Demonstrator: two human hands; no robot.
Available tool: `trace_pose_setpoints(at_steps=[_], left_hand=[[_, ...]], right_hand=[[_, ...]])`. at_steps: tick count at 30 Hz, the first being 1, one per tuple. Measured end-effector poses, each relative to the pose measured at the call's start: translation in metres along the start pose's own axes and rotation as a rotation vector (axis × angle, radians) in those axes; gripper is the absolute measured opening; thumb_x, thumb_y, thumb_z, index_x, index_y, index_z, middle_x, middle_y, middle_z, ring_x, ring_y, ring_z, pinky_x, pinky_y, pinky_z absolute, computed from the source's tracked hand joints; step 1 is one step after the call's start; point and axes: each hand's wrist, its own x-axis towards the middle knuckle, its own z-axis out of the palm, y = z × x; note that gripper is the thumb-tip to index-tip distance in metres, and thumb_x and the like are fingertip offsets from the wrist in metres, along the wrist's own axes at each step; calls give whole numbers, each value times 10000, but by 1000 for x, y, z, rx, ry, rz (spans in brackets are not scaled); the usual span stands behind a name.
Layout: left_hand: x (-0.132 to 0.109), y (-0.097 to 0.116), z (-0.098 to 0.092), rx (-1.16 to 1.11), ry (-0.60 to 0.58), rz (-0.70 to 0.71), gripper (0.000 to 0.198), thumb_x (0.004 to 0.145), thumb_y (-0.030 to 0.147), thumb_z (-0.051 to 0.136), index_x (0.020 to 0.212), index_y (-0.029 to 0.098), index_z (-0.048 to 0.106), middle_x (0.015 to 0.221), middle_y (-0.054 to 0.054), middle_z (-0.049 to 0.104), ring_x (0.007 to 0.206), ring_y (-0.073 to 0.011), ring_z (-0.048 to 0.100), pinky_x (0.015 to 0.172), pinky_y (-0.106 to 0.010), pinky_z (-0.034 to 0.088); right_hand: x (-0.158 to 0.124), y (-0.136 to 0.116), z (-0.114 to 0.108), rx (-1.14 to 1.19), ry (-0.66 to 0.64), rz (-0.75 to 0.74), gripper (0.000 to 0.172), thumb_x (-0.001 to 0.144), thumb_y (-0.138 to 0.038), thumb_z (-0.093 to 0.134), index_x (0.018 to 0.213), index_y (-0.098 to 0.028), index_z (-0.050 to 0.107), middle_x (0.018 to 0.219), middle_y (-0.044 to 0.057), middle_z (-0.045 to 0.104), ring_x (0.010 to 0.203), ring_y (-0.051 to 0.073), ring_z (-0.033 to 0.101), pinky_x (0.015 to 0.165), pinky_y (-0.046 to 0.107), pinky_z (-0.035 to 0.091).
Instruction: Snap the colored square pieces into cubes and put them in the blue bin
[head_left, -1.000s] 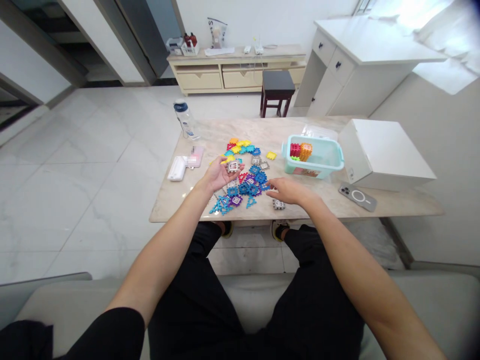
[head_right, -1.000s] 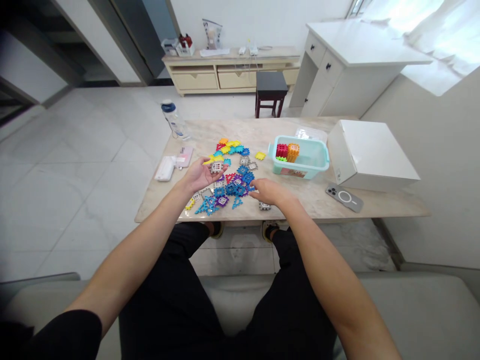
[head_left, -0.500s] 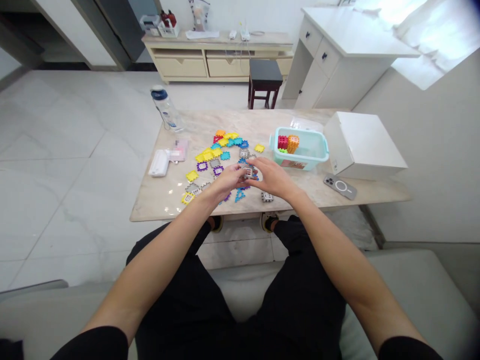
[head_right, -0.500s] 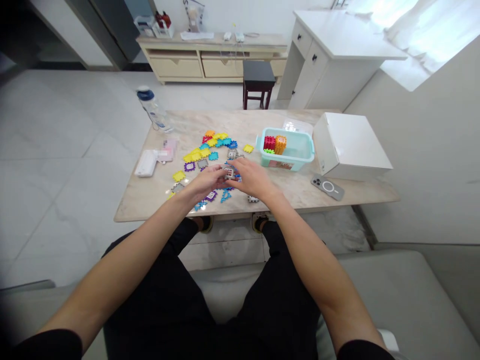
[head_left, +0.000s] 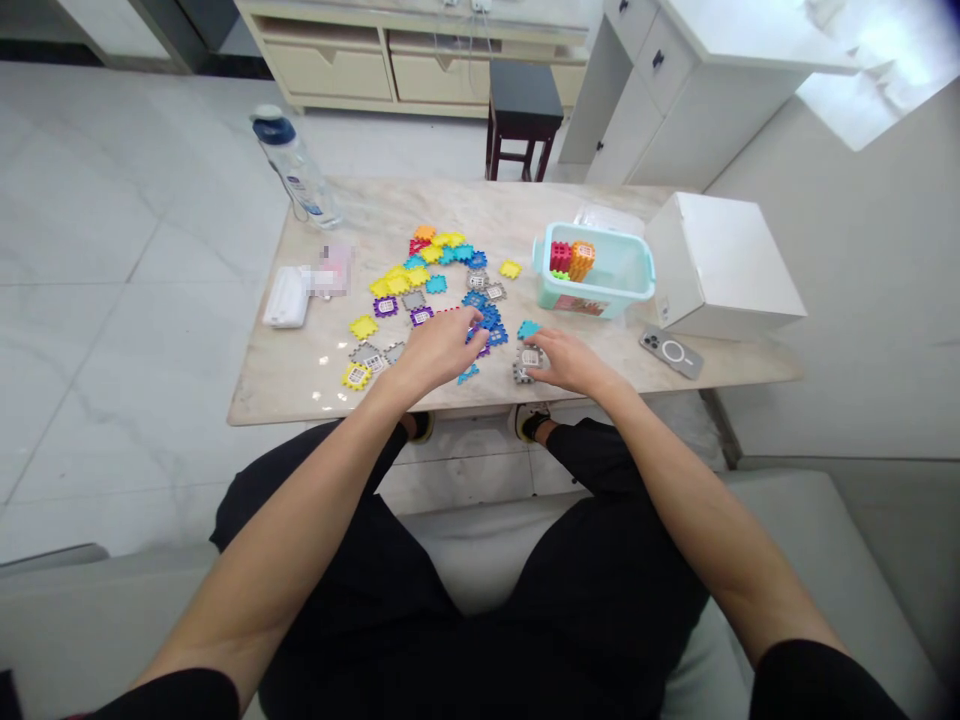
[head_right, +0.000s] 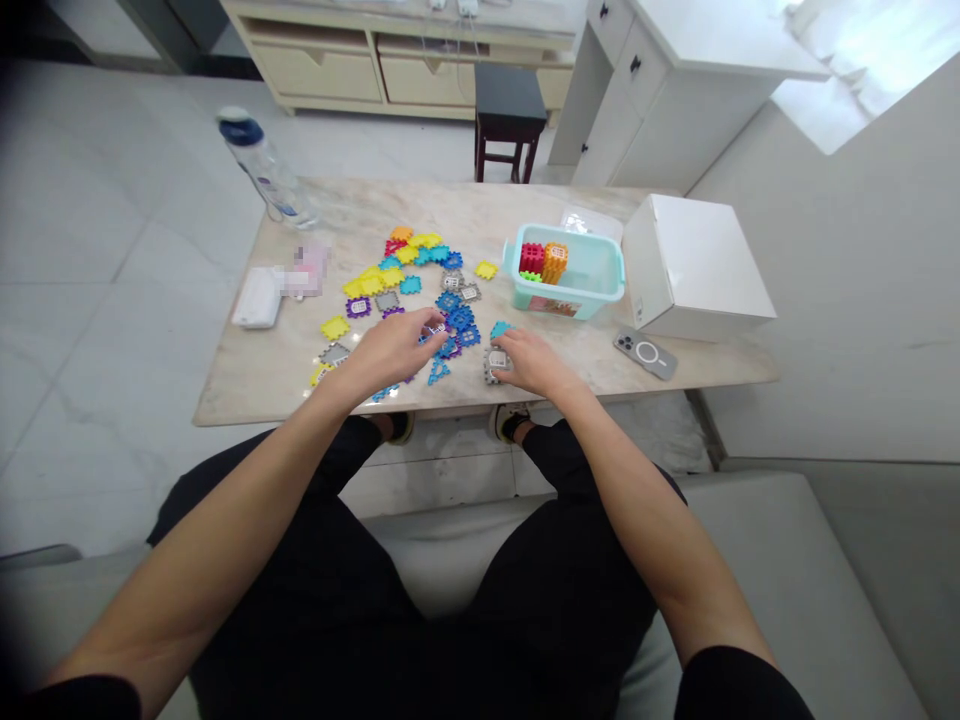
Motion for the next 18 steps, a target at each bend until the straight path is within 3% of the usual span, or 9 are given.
trace_pose_setpoints(at_steps=[7,18], left_hand=[[-4,-11,-2,109,28,-7,373,1136,436,549,1336,204,760,1274,-190,821,1195,-396,779,1002,-454,586],[-1,-13,6,40,-1,43,306,1114,386,600,1310,233,778,1337,-159,826,1216,-385,765,1014,-433,576]], right_hand=[[-7,11,17,-66,-141,21,485,989,-305,843,1444,-172,744,1456,197,749,1378,370,705,1212,493,554],[1,8,23,-116,-181,21,481,1003,-326,831,1445,-167,727,1433,188,747,1355,356,699,1187,459,541]])
